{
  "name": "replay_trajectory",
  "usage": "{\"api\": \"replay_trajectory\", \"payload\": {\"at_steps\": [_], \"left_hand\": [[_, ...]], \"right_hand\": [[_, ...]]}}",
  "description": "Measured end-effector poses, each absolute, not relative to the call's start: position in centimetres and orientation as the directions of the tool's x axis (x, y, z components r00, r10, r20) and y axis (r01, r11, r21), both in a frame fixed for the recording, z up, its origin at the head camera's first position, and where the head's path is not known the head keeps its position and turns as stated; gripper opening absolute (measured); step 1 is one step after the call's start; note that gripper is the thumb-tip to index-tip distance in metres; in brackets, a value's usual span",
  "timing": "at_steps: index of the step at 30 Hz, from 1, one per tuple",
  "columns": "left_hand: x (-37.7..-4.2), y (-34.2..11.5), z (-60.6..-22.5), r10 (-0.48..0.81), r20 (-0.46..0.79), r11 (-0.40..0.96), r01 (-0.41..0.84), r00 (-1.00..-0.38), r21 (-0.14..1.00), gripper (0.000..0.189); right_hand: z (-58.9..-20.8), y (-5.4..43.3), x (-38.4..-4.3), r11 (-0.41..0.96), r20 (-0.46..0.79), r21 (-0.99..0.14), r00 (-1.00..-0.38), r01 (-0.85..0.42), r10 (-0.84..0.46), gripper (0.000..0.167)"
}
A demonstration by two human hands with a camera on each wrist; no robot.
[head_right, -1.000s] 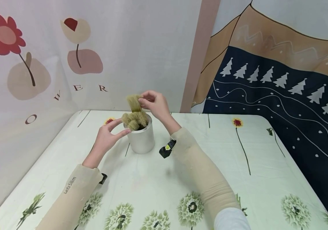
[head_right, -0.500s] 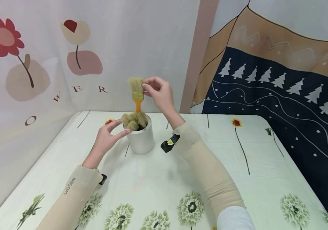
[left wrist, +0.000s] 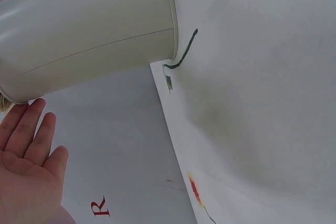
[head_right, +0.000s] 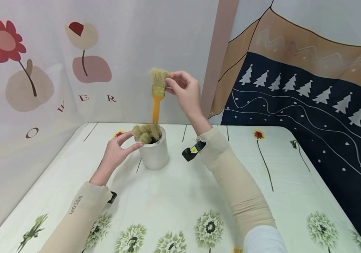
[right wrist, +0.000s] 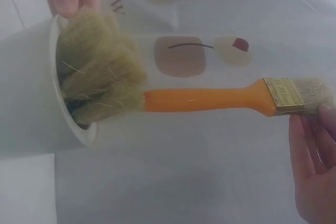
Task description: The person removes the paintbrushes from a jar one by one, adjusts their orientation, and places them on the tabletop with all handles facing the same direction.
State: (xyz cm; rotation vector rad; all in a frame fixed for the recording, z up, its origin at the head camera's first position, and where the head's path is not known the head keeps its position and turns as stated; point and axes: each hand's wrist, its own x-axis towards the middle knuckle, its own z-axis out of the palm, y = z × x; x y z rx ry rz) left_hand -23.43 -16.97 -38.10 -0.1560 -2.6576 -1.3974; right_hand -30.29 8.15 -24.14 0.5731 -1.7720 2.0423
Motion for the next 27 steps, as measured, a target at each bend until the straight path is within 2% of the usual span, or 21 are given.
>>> {"api": "replay_trajectory", "payload": {"at_steps": [4,17,27], "left_hand": [[-23.4,-17.0,-38.2,0.033,0.169,0.565,0.158,-0.985,0.81,0.075],[-23.6,-17.0,-38.3,0.03,0.188,0.565,0.172,-0.982,0.807,0.073],[-23.7,-17.0,-38.2,0.031,0.189,0.564,0.174,-0.981,0.807,0.073]], "right_hand": [[-23.7,8.9,-30.2,-0.119,0.548,-0.828,-0.836,-0.548,0.037,0.004],[-23.9,11.4,-30.3,-0.169,0.5,-0.845,-0.862,-0.507,0.085,0.006],[-25.3,12.7,-30.4,-0.114,0.485,-0.861,-0.868,-0.495,0.104,0.004]]}}
